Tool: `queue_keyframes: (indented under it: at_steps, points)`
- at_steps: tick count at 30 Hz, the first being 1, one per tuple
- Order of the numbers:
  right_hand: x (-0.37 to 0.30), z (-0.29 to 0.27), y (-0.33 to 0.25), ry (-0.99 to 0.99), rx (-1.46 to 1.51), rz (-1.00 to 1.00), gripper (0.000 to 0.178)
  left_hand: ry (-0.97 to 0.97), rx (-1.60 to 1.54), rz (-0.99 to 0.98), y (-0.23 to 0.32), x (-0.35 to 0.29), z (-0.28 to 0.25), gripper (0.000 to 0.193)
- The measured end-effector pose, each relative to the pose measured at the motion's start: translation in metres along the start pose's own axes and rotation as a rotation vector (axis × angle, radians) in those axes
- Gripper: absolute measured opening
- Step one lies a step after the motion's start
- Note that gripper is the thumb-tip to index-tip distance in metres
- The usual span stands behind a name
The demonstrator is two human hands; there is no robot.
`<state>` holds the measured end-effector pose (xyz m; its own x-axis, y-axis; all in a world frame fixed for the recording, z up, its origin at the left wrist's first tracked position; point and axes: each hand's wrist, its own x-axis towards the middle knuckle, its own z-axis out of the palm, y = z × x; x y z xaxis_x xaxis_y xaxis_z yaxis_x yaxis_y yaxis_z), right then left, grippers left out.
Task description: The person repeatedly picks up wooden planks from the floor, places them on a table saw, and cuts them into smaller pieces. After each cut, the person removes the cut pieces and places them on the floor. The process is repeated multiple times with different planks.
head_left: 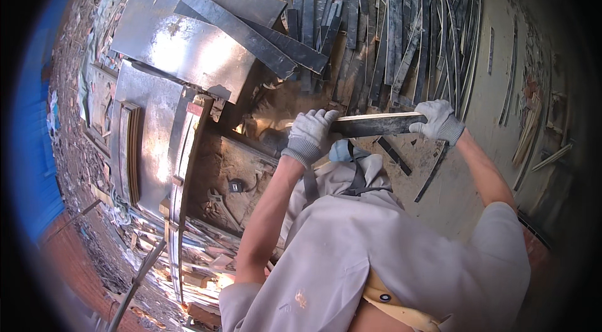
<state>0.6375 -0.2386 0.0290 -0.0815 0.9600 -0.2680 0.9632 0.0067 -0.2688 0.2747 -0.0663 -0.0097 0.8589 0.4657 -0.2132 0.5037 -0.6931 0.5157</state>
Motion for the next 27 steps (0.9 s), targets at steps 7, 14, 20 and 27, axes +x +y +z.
queue_keyframes:
  at_steps: [7,14,20,27]
  points:
    - [0.097,-0.031,0.058,-0.211,-0.219,-0.121,0.05,0.12,-0.479,-0.319,-0.022,-0.023,0.057,0.052]
    - [0.242,-0.006,-0.025,-0.004,-0.104,0.236,0.108,0.64,-0.48,-0.624,-0.076,-0.101,0.082,0.06]
    - [0.305,0.061,-0.183,-0.03,-0.023,0.212,0.142,0.748,-0.625,-0.992,-0.066,-0.214,0.097,0.062]
    - [0.352,0.093,-0.238,-0.086,-0.249,0.355,0.132,0.81,-0.721,-1.069,-0.023,-0.25,0.117,0.066]
